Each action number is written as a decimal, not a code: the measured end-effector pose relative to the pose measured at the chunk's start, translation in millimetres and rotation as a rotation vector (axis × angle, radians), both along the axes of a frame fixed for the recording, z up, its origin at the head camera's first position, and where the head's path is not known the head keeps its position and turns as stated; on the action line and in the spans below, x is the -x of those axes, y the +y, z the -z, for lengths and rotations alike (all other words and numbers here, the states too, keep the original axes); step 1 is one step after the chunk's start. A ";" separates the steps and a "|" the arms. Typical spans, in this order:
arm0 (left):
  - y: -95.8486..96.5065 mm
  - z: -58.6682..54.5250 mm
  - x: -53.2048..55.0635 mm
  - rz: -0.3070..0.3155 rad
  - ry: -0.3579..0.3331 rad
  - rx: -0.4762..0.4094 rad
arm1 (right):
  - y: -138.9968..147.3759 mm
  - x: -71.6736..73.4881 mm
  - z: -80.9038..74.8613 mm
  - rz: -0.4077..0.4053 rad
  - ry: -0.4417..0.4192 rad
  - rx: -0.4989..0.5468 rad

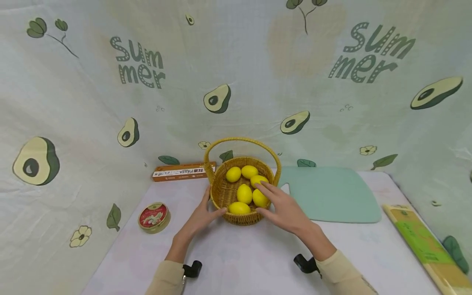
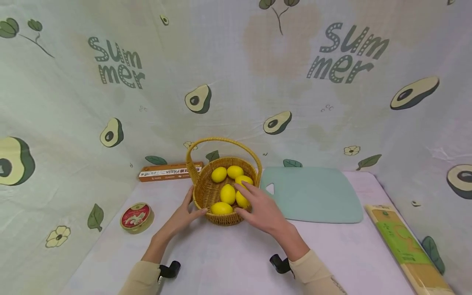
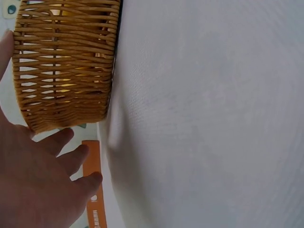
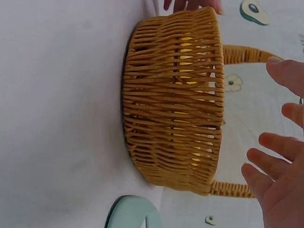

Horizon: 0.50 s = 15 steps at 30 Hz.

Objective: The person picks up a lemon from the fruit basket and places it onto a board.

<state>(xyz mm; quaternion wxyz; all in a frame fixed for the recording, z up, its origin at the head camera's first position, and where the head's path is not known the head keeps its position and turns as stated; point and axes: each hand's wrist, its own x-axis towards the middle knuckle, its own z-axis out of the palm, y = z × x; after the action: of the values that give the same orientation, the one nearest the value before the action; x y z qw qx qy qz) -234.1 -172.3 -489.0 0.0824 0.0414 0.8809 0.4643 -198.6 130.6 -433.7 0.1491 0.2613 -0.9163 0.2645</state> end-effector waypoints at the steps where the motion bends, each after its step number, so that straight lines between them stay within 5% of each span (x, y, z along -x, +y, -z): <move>1: 0.3 0.7 -1.0 -0.002 0.001 -0.001 | -2.3 1.7 0.7 0.000 0.000 -0.004; 15: 2.2 1.3 -0.5 0.007 -0.003 -0.073 | -24.4 25.2 -5.5 0.128 -0.105 -0.141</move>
<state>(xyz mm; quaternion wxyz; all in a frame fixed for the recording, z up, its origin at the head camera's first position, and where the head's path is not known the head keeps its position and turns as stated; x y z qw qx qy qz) -233.7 -170.2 -490.2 0.0837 0.0467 0.8631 0.4958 -223.8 106.3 -428.2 0.0989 0.1979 -0.9540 0.2024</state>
